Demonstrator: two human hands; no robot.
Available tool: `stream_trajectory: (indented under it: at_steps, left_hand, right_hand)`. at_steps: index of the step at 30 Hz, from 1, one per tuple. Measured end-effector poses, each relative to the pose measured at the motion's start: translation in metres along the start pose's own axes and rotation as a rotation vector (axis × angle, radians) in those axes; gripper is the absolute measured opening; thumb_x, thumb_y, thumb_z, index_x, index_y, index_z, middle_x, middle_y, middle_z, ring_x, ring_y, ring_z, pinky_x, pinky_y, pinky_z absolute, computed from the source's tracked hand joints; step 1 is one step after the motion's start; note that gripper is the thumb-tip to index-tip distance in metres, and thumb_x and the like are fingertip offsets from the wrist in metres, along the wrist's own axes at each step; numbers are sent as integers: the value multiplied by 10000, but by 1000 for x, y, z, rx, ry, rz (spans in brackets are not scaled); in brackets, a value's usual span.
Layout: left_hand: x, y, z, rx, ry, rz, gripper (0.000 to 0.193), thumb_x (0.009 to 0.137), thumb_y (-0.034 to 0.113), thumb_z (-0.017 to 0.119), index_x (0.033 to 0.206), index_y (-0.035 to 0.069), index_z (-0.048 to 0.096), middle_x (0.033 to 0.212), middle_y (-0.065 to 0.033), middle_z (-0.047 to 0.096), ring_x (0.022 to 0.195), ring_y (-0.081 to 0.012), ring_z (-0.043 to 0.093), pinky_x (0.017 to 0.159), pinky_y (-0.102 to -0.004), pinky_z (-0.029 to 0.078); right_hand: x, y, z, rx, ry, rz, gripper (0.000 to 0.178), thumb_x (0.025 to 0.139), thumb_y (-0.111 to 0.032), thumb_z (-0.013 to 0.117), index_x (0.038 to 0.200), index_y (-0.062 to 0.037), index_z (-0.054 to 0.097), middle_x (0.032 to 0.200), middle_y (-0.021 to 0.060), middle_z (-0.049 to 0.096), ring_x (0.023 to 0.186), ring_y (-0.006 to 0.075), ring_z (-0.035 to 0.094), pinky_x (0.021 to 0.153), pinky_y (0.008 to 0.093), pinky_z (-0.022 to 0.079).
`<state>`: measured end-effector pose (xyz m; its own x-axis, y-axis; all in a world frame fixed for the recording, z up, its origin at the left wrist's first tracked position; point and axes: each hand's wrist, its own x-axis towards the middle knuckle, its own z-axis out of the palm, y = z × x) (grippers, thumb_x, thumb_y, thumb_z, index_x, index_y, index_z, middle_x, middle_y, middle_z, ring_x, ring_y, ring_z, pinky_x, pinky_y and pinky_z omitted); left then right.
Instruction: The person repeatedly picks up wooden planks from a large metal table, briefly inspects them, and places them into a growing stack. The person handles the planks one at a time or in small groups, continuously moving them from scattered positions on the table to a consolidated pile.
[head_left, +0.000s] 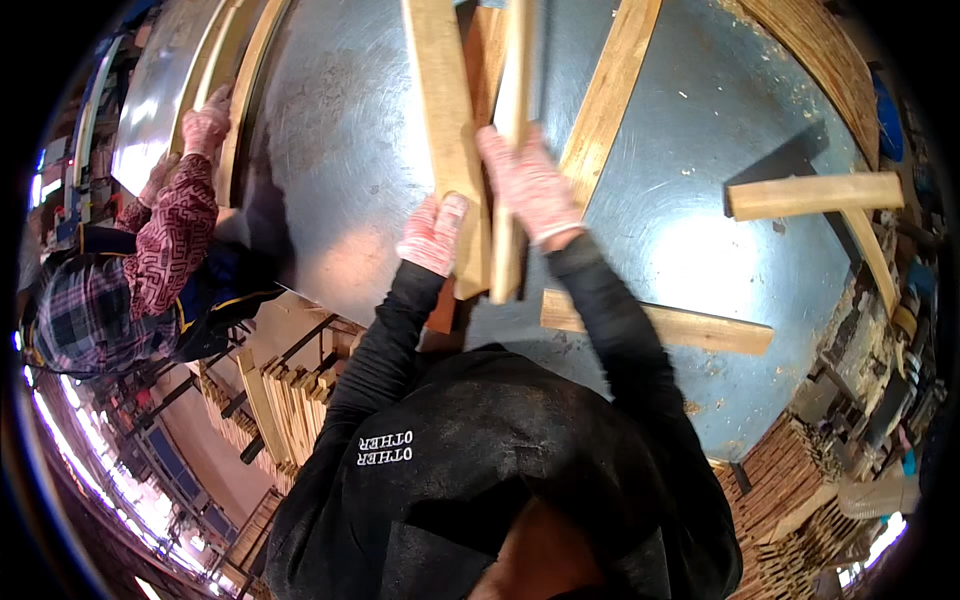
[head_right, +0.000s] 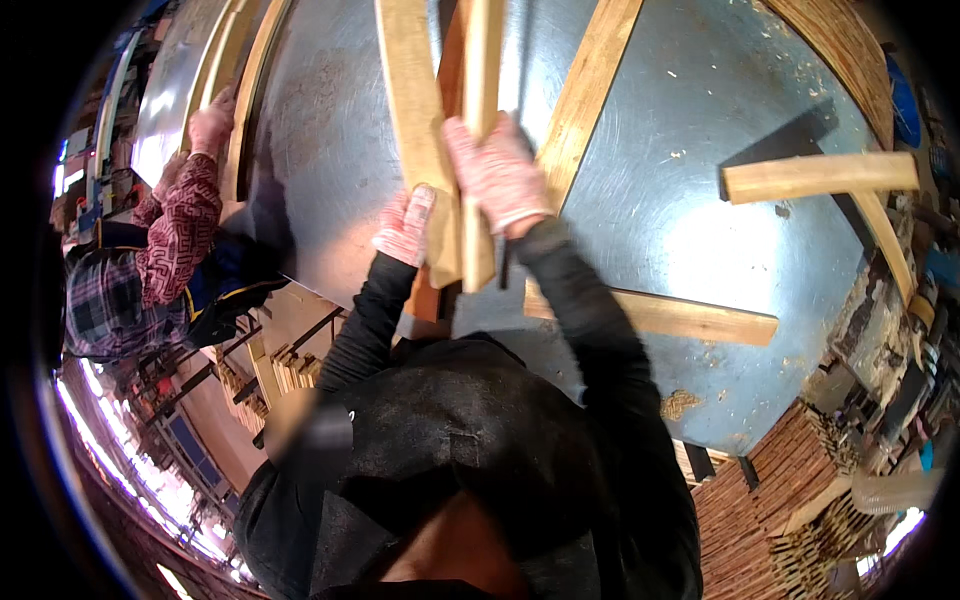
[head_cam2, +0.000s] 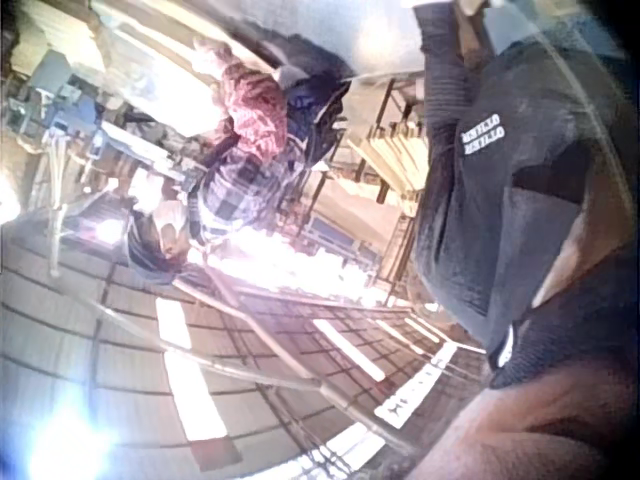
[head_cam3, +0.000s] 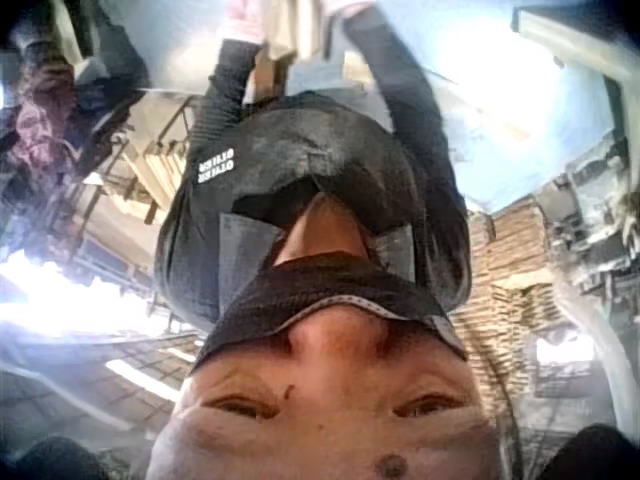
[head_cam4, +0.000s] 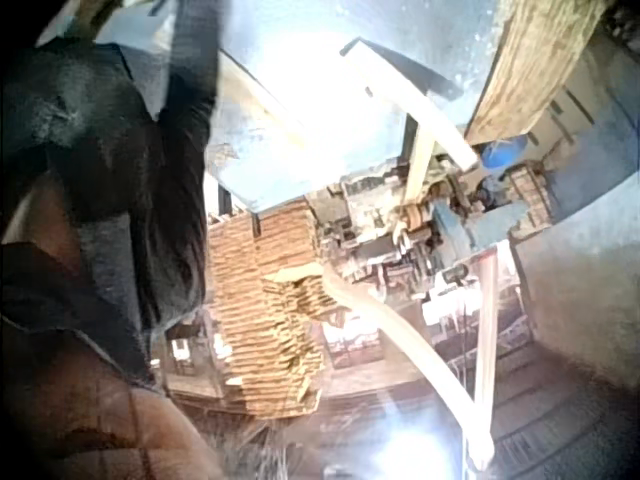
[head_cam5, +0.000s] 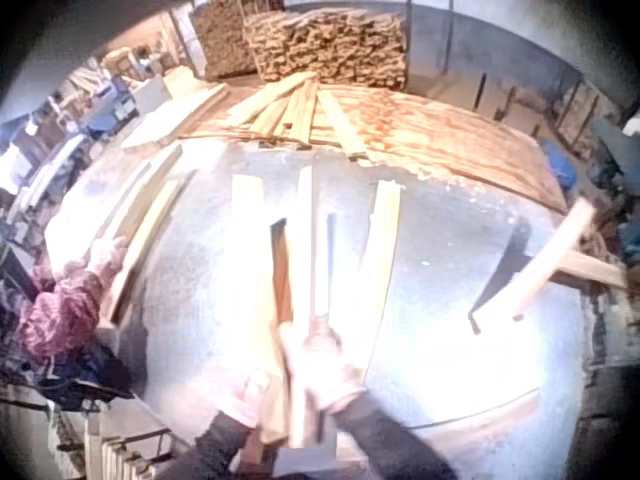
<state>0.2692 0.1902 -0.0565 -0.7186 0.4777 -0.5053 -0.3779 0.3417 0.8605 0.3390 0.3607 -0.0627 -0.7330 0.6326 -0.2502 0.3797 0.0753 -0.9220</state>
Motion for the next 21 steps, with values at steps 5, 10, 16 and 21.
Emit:
stream_trajectory:
  at_steps: [5,10,16,21]
  left_hand:
    - [-12,4,-5,-232,-411,151,659,800,93,723,1368,-14,406,1230,-113,576,1071,-191,582,915,-302,502]
    - [-16,-17,-48,-18,-213,63,400,829,23,642,1216,-6,541,1014,-74,653,862,-151,622,779,-296,528]
    - [-10,-7,-101,115,-133,42,412,844,-3,609,1249,29,538,1025,-78,660,864,-168,639,770,-306,538]
    - [-4,9,-114,120,-145,102,416,831,25,628,1238,11,550,1032,-99,662,867,-185,647,750,-320,547]
  right_hand:
    - [-22,-11,71,72,159,223,799,918,-596,501,1425,6,362,1287,327,500,1177,468,522,1018,453,428]
    - [-16,-7,8,-628,501,58,949,850,-606,585,1503,-11,240,1520,297,247,1431,440,203,1170,532,148]
    - [-3,25,-38,-550,524,417,879,814,-317,720,1474,18,247,1479,296,322,1380,407,333,1133,448,298]
    - [-25,0,-61,1241,57,2,668,739,-137,625,1326,85,397,1017,168,544,881,289,572,785,359,526]
